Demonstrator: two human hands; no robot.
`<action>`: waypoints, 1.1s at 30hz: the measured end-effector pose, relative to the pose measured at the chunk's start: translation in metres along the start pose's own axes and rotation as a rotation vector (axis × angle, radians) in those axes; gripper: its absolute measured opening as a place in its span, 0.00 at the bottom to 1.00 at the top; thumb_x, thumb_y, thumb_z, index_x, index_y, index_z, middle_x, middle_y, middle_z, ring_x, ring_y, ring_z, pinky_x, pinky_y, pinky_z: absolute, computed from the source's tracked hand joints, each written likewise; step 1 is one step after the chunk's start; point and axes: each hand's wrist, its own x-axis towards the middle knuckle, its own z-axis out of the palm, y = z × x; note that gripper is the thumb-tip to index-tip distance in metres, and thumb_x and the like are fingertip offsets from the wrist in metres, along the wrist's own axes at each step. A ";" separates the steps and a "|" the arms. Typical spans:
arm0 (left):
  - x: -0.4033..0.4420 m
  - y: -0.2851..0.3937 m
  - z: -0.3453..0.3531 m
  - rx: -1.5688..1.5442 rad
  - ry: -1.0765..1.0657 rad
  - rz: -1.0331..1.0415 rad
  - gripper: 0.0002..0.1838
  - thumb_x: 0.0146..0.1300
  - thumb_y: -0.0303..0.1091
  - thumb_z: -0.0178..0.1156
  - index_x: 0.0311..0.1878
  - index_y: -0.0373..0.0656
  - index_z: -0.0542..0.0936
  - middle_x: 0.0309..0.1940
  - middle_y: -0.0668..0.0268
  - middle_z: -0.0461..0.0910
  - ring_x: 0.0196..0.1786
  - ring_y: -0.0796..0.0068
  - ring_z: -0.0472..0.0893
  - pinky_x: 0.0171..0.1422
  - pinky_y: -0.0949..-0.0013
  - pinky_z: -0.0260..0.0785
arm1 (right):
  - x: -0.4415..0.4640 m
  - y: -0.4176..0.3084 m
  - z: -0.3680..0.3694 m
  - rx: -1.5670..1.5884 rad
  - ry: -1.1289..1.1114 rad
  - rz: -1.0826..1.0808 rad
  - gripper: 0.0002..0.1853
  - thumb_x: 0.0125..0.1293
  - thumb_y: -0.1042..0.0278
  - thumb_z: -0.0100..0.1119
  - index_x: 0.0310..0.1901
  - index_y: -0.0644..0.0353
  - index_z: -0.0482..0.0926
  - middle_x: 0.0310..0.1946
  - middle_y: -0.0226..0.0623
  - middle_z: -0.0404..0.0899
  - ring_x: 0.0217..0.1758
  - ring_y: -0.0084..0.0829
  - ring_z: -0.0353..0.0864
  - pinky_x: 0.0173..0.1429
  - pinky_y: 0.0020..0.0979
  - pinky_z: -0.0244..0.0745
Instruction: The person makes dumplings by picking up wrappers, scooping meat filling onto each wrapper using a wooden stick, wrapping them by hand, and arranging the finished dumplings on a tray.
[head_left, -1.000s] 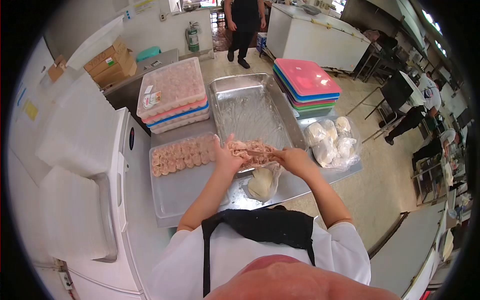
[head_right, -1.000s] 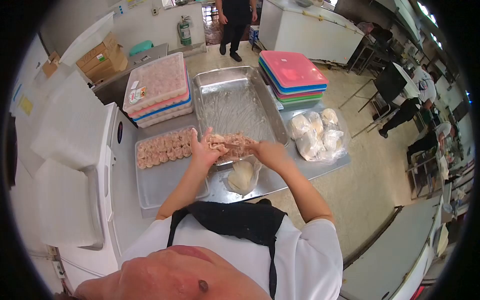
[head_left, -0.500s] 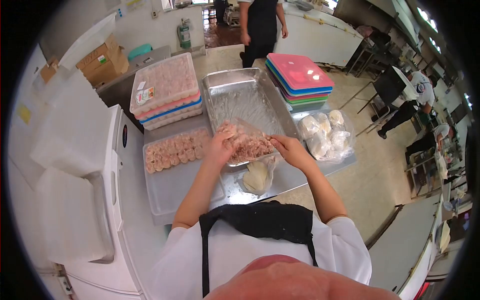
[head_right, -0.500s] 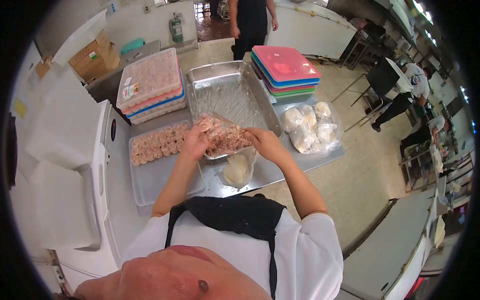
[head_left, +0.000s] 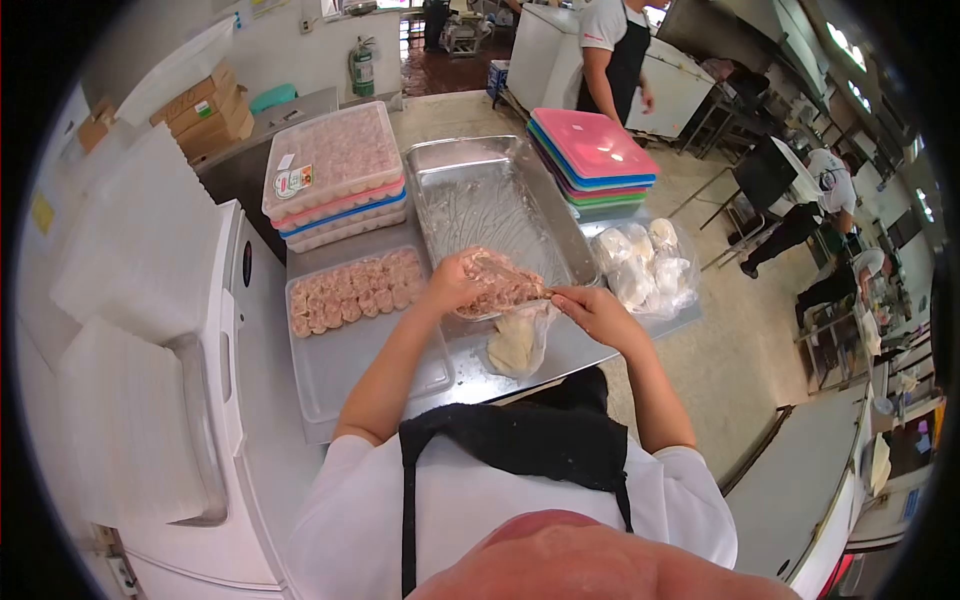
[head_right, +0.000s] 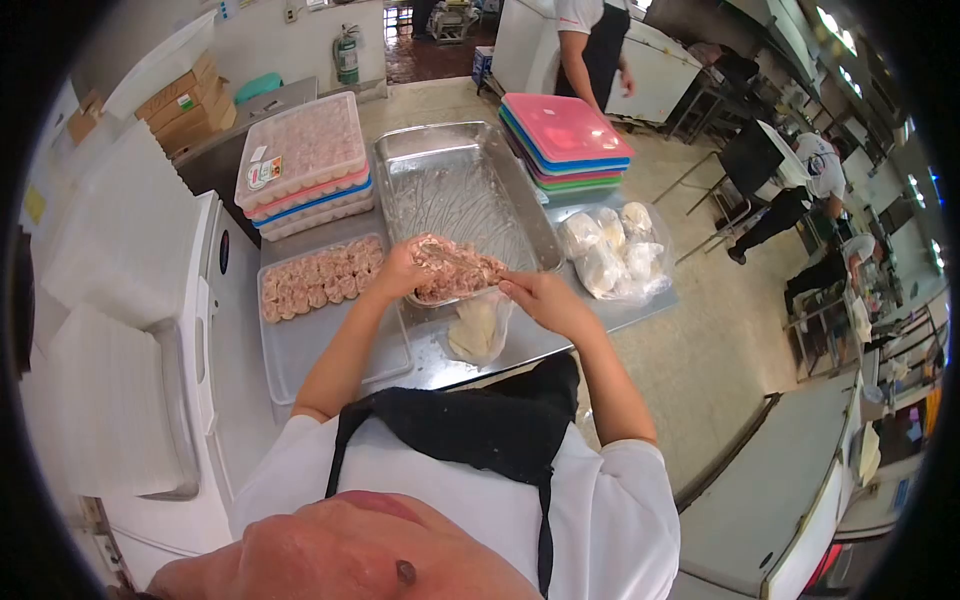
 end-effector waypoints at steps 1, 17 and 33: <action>-0.002 0.007 -0.001 -0.007 -0.033 -0.003 0.35 0.51 0.30 0.72 0.63 0.39 0.71 0.48 0.68 0.79 0.50 0.81 0.77 0.57 0.73 0.69 | -0.001 0.000 0.000 0.006 -0.002 0.005 0.16 0.71 0.60 0.53 0.53 0.62 0.78 0.31 0.44 0.81 0.31 0.30 0.74 0.40 0.31 0.71; 0.008 0.022 0.003 0.186 -0.178 0.162 0.21 0.44 0.26 0.68 0.46 0.36 0.80 0.37 0.64 0.83 0.41 0.77 0.80 0.49 0.71 0.71 | 0.006 0.034 0.012 -0.019 -0.076 -0.083 0.18 0.70 0.59 0.55 0.54 0.60 0.78 0.43 0.50 0.82 0.44 0.41 0.83 0.48 0.32 0.75; 0.010 -0.003 0.005 0.054 0.156 -0.317 0.24 0.58 0.30 0.65 0.58 0.38 0.73 0.42 0.71 0.78 0.48 0.80 0.75 0.51 0.74 0.69 | 0.040 0.121 -0.001 -0.441 0.012 -0.029 0.14 0.67 0.56 0.53 0.50 0.48 0.82 0.34 0.45 0.80 0.40 0.48 0.80 0.45 0.43 0.74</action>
